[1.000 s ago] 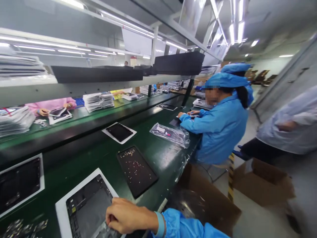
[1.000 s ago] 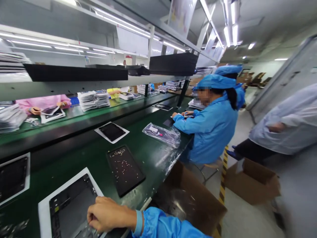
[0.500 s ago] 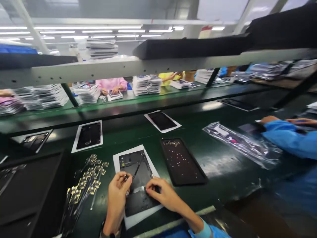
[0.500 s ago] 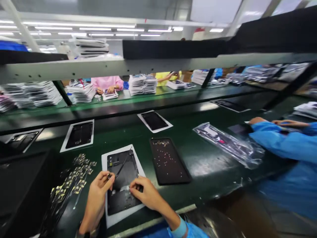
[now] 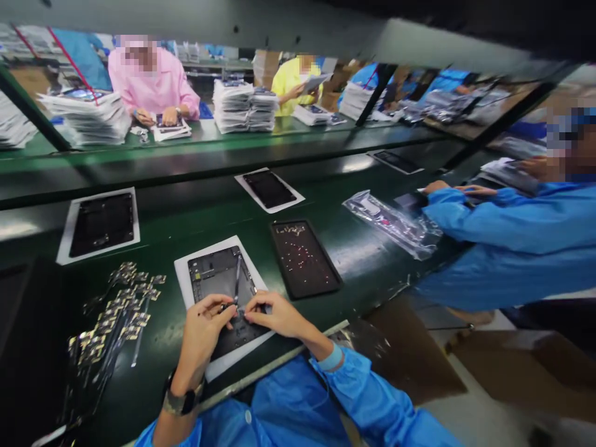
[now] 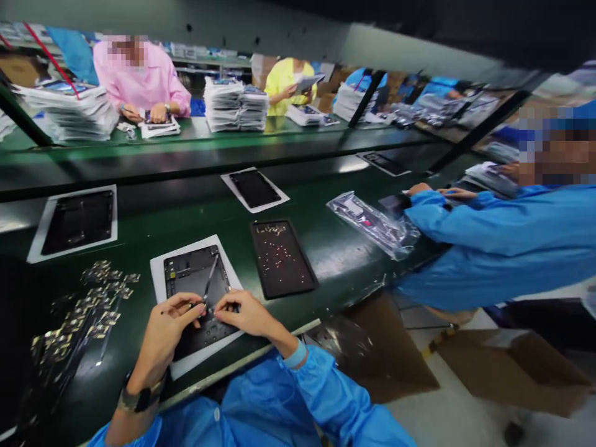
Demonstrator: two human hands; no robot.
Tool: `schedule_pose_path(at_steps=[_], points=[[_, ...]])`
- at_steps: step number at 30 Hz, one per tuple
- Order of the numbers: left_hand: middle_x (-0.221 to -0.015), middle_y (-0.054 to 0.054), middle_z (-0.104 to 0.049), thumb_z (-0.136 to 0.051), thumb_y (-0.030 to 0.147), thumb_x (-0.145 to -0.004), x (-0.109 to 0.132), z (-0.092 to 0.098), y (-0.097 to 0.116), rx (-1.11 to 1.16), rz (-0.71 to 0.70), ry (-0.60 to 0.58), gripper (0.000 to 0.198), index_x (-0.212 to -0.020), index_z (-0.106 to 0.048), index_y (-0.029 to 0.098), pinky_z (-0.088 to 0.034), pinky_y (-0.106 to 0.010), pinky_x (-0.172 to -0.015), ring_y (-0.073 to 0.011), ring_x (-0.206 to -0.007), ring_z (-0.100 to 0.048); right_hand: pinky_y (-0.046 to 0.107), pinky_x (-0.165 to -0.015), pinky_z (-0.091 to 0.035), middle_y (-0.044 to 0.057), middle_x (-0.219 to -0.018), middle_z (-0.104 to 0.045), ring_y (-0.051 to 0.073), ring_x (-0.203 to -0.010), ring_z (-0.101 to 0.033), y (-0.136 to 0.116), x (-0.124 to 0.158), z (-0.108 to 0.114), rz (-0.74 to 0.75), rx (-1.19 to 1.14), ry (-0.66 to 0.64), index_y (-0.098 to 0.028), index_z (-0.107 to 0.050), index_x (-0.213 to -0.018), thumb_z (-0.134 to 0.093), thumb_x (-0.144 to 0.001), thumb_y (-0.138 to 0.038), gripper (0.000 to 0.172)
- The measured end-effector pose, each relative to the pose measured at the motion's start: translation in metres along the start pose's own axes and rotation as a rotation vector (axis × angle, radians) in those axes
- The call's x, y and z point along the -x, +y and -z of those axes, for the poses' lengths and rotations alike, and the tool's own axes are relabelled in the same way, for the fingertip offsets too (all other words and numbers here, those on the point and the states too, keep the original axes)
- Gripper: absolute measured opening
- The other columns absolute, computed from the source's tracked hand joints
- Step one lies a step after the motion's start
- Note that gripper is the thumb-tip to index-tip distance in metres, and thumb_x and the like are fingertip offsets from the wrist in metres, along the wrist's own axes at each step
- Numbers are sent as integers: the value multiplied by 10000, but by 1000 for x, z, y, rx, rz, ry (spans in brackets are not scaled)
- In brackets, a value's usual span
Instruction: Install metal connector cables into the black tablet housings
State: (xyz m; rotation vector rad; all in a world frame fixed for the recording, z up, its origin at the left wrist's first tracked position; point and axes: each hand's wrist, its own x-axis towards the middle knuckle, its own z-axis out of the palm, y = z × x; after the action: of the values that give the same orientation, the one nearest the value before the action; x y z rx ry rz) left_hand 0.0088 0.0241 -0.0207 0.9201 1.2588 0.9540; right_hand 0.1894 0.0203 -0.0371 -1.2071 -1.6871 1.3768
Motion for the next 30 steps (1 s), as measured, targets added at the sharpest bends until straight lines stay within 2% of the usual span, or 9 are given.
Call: schedule_pose_path(at_steps=[4, 9, 20, 30], points=[[-591, -31, -670, -747, 273, -568, 0, -3, 5, -38, 47, -46, 211, -735, -697, 153, -457, -237, -491, -136, -494, -577, 253, -649, -415, 6, -694, -613, 124, -641, -517, -1, -3, 8, -37, -26, -71, -144, -690, -768, -658, -798, -336, 197], [-602, -44, -681, -715, 274, -628, 0, -5, 7, -69, 49, -54, 201, -755, -695, 120, -451, -222, -509, -120, -500, -568, 252, -619, -404, 8, -667, -615, 125, -616, -515, 0, -7, 14, -83, -56, -150, -143, -683, -757, -655, -789, -344, 205], [-574, -23, -652, -716, 232, -629, -3, -7, 3, -125, 111, -112, 158, -731, -694, 113, -448, -199, -486, -106, -495, -553, 238, -575, -387, 8, -645, -614, 110, -586, -488, 0, -10, 12, -116, -33, -136, -137, -664, -722, -639, -776, -290, 164], [-607, -44, -680, -726, 249, -635, -2, -5, 0, -88, 133, -120, 191, -753, -692, 103, -475, -214, -514, -120, -512, -589, 243, -604, -414, 13, -666, -625, 124, -624, -535, -3, -9, 14, -111, 1, -118, -142, -670, -728, -634, -783, -269, 143]])
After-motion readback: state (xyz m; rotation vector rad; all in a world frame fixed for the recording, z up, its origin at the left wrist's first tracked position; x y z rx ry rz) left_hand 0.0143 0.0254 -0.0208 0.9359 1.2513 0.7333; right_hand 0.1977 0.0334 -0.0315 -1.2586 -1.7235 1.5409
